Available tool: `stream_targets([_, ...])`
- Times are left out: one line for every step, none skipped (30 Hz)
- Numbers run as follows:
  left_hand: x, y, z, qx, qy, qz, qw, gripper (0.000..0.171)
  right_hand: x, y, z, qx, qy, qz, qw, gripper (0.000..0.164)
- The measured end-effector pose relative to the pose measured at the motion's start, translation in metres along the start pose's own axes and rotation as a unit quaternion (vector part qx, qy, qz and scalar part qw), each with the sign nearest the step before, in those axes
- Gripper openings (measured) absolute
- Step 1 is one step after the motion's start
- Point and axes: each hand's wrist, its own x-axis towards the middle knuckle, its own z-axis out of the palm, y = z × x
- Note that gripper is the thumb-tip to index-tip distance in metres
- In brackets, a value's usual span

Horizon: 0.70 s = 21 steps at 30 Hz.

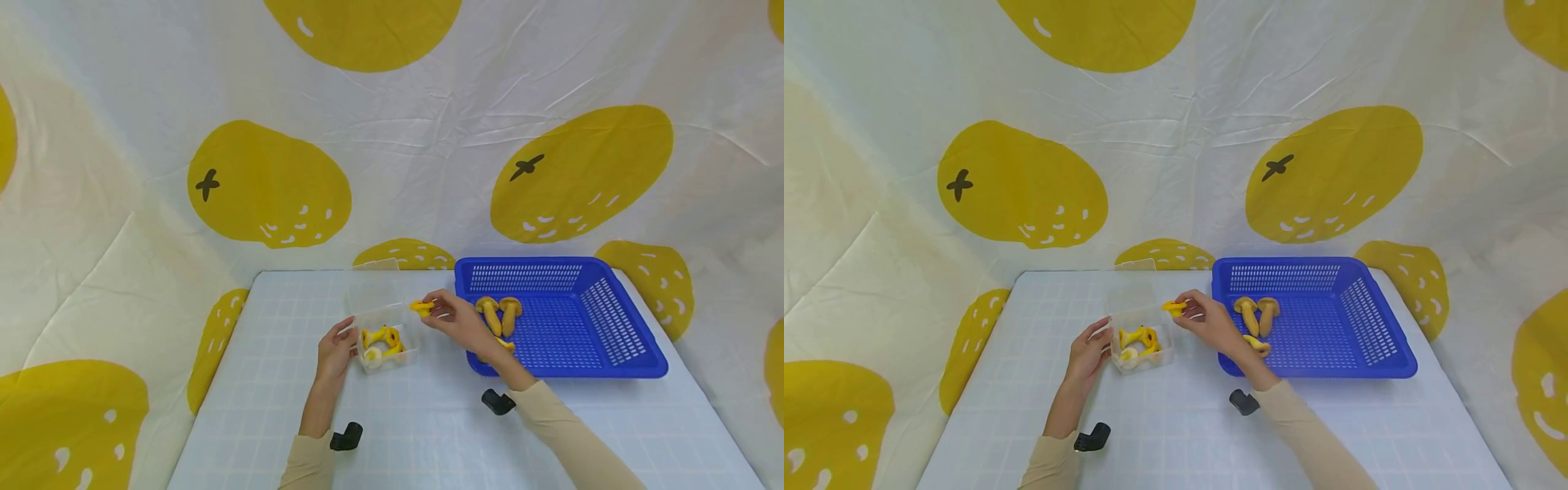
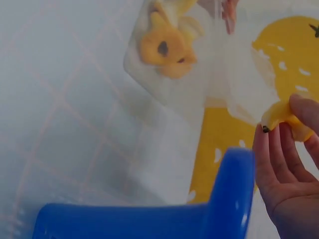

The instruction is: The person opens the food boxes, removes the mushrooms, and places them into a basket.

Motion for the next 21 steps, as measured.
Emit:
stream_targets([0.0, 0.0, 0.0, 0.0, -0.001, 0.0, 1.0, 0.041, -0.001, 0.001, -0.004, 0.0, 0.003, 0.004, 1.0, 0.03])
stream_targets([0.0, 0.0, -0.001, -0.001, -0.002, 0.0, 1.0, 0.041, -0.002, 0.002, -0.007, 0.0, 0.007, 0.011, 1.0, 0.03])
stream_targets([0.0, 0.0, -0.001, -0.002, -0.003, 0.0, 1.0, 0.041, -0.004, 0.002, -0.011, -0.001, 0.011, 0.016, 1.0, 0.03])
stream_targets([0.0, 0.0, 0.0, -0.002, -0.003, 0.0, 1.0, 0.041, -0.005, 0.003, -0.015, 0.0, 0.014, 0.019, 1.0, 0.031])
stream_targets([0.0, 0.0, 0.0, -0.002, -0.003, 0.0, 1.0, 0.041, -0.006, 0.004, -0.019, -0.002, 0.019, 0.023, 1.0, 0.032])
stream_targets([0.0, 0.0, 0.0, -0.002, -0.003, 0.001, 1.0, 0.041, -0.008, 0.005, -0.022, -0.005, 0.023, 0.027, 0.999, 0.033])
stream_targets([0.0, 0.0, 0.0, -0.002, -0.001, 0.001, 1.0, 0.04, -0.009, 0.005, -0.025, -0.004, 0.026, 0.032, 0.999, 0.034])
stream_targets([0.0, -0.001, 0.0, 0.0, 0.001, 0.001, 1.0, 0.04, -0.011, 0.006, -0.029, -0.004, 0.03, 0.036, 0.999, 0.035])
stream_targets([0.0, -0.001, 0.0, 0.001, 0.003, 0.001, 1.0, 0.039, -0.013, 0.007, -0.032, -0.002, 0.032, 0.039, 0.999, 0.036])
stream_targets([0.0, -0.001, 0.001, 0.003, 0.004, 0.001, 1.0, 0.039, -0.015, 0.008, -0.035, -0.002, 0.035, 0.043, 0.998, 0.036])
stream_targets([0.001, -0.001, 0.001, 0.003, 0.004, 0.001, 1.0, 0.039, -0.017, 0.009, -0.038, -0.004, 0.04, 0.048, 0.998, 0.037])
stream_targets([0.001, 0.0, 0.001, 0.003, 0.005, 0.001, 1.0, 0.039, -0.019, 0.009, -0.041, -0.005, 0.044, 0.052, 0.998, 0.037])
stream_targets([0.001, 0.0, 0.001, 0.004, 0.005, 0.001, 1.0, 0.039, -0.021, 0.01, -0.044, -0.007, 0.047, 0.055, 0.997, 0.037])
stream_targets([0.001, 0.0, 0.001, 0.003, 0.005, 0.001, 1.0, 0.04, -0.024, 0.011, -0.047, -0.008, 0.05, 0.056, 0.997, 0.037])
stream_targets([0.001, 0.0, 0.001, 0.002, 0.004, 0.001, 1.0, 0.04, -0.025, 0.012, -0.05, -0.012, 0.053, 0.056, 0.997, 0.037])
stream_targets([0.001, 0.0, 0.001, 0.0, 0.004, 0.001, 1.0, 0.04, -0.027, 0.013, -0.053, -0.016, 0.056, 0.056, 0.997, 0.037])
stream_targets([0.001, 0.001, 0.001, -0.001, 0.004, 0.002, 1.0, 0.04, -0.03, 0.013, -0.056, -0.019, 0.059, 0.055, 0.997, 0.038])
stream_targets([0.001, 0.001, 0.001, -0.002, 0.005, 0.001, 1.0, 0.04, -0.032, 0.015, -0.06, -0.022, 0.061, 0.055, 0.996, 0.038])
stream_targets([0.001, 0.001, 0.0, -0.003, 0.005, 0.002, 1.0, 0.04, -0.034, 0.016, -0.063, -0.027, 0.063, 0.054, 0.996, 0.038])
stream_targets([0.001, 0.001, 0.0, -0.005, 0.004, 0.001, 1.0, 0.04, -0.037, 0.017, -0.067, -0.03, 0.065, 0.053, 0.996, 0.038])
stream_targets([0.001, 0.001, 0.0, -0.005, 0.004, 0.001, 1.0, 0.04, -0.039, 0.019, -0.07, -0.037, 0.068, 0.054, 0.996, 0.038])
